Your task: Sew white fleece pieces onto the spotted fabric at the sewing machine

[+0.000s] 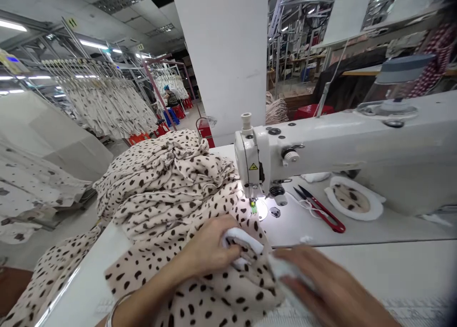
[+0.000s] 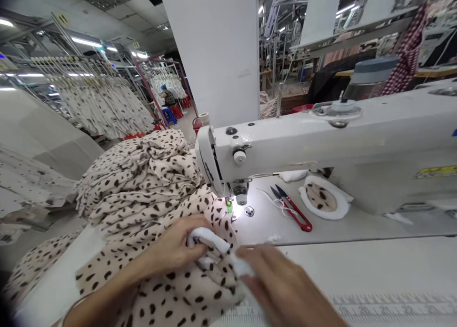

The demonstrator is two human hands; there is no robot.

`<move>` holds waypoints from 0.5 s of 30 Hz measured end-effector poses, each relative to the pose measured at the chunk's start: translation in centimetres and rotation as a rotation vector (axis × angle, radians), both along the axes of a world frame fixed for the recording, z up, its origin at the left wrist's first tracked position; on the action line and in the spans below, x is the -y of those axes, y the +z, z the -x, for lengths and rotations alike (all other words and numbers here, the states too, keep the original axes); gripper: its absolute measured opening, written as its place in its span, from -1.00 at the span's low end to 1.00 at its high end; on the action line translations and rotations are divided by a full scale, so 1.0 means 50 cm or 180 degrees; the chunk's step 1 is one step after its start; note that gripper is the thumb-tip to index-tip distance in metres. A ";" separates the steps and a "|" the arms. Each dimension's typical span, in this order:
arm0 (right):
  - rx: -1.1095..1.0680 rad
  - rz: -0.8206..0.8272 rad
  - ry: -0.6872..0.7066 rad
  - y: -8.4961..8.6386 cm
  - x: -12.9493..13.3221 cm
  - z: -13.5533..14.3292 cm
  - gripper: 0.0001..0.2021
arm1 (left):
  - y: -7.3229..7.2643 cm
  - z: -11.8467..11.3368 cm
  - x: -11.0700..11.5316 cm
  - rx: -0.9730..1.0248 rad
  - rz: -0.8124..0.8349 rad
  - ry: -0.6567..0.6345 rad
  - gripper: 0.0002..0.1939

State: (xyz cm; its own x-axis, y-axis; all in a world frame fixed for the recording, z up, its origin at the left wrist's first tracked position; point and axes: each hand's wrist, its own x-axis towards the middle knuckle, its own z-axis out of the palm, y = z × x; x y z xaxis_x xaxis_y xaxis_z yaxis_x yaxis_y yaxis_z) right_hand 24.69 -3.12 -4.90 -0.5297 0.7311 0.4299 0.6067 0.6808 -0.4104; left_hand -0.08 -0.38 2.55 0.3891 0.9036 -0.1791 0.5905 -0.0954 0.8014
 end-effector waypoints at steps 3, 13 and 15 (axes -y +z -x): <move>0.0237 -0.0543 -0.0823 0.033 -0.074 -0.047 -0.68 | -0.005 0.029 -0.021 0.0149 0.0422 0.0007 -0.82; 0.1377 -0.0715 0.0012 0.044 -0.127 0.121 -0.62 | -0.010 0.050 -0.032 0.0410 0.0990 -0.0700 -0.80; 0.1366 -0.0568 0.0057 0.049 -0.132 0.132 -0.77 | -0.015 0.051 -0.031 0.0449 0.0874 -0.0390 -0.77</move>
State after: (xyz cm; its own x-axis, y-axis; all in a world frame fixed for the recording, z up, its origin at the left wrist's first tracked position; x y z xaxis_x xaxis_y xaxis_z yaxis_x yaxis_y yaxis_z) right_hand 18.06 3.48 -2.44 -0.6992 0.6547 0.2873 0.6834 0.7300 -0.0001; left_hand -2.65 1.15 1.81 0.5302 0.7740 -0.3462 0.4695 0.0720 0.8800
